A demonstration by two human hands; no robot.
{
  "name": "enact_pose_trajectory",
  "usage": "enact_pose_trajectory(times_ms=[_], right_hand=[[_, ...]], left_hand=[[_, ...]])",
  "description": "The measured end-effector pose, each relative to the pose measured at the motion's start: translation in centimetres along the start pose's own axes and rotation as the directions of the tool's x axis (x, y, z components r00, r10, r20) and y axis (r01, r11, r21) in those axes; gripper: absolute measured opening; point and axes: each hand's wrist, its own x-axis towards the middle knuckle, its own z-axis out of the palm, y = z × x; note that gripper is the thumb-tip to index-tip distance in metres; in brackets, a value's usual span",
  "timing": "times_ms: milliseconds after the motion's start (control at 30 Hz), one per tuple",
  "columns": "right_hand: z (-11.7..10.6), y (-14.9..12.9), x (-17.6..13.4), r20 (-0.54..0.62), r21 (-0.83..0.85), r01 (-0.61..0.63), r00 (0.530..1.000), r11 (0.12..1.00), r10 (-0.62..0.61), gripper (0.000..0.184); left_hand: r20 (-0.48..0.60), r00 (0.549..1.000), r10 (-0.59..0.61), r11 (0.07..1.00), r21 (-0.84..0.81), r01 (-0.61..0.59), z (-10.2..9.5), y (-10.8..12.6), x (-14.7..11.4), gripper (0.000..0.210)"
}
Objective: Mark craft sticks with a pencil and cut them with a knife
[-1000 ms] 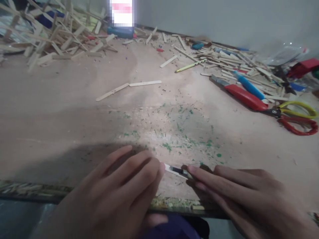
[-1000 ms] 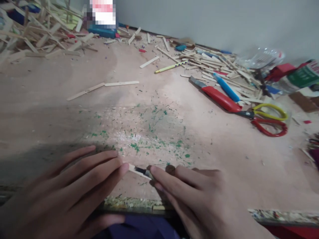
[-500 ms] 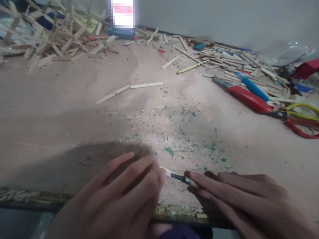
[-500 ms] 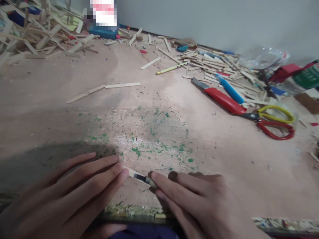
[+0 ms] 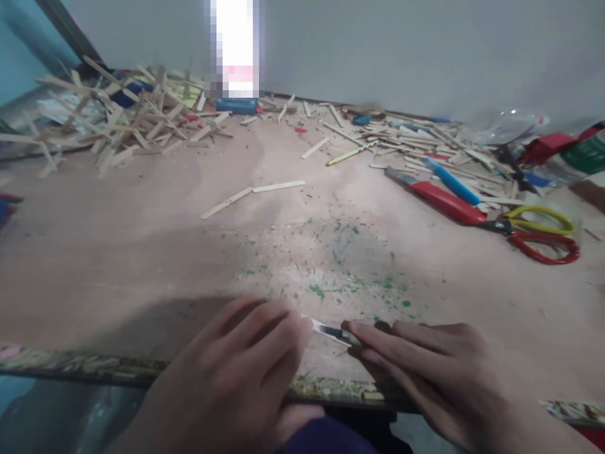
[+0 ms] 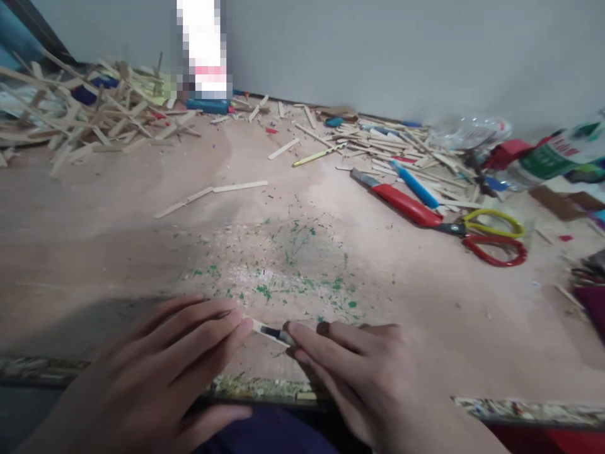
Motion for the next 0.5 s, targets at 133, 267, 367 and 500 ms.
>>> enact_pose_trajectory(times_ms=[133, 267, 367, 500], right_hand=[[-0.15, -0.10, -0.05, 0.036, -0.044, 0.014, 0.999, 0.999, -0.012, 0.031], [-0.40, -0.32, 0.21, 0.049, -0.058, 0.010, 0.999, 0.998, -0.008, 0.027], [-0.47, -0.46, 0.43, 0.054, -0.053, -0.003, 0.999, 0.999, 0.006, 0.027], [-0.55, -0.49, 0.66, 0.059, -0.046, 0.000, 0.998, 0.999, 0.003, 0.025]], left_hand=[[-0.009, 1.000, 0.012, 1.000, 0.002, -0.012, 0.05, 0.05, 0.12, 0.035], [0.013, 1.000, 0.013, 1.000, -0.015, -0.013, -0.19, 0.02, 0.43, 0.036], [0.043, 0.999, 0.001, 1.000, -0.015, -0.001, -0.39, -0.01, 0.48, 0.038], [0.058, 0.998, -0.021, 0.999, -0.031, 0.023, -0.62, 0.02, 0.40, 0.040]])
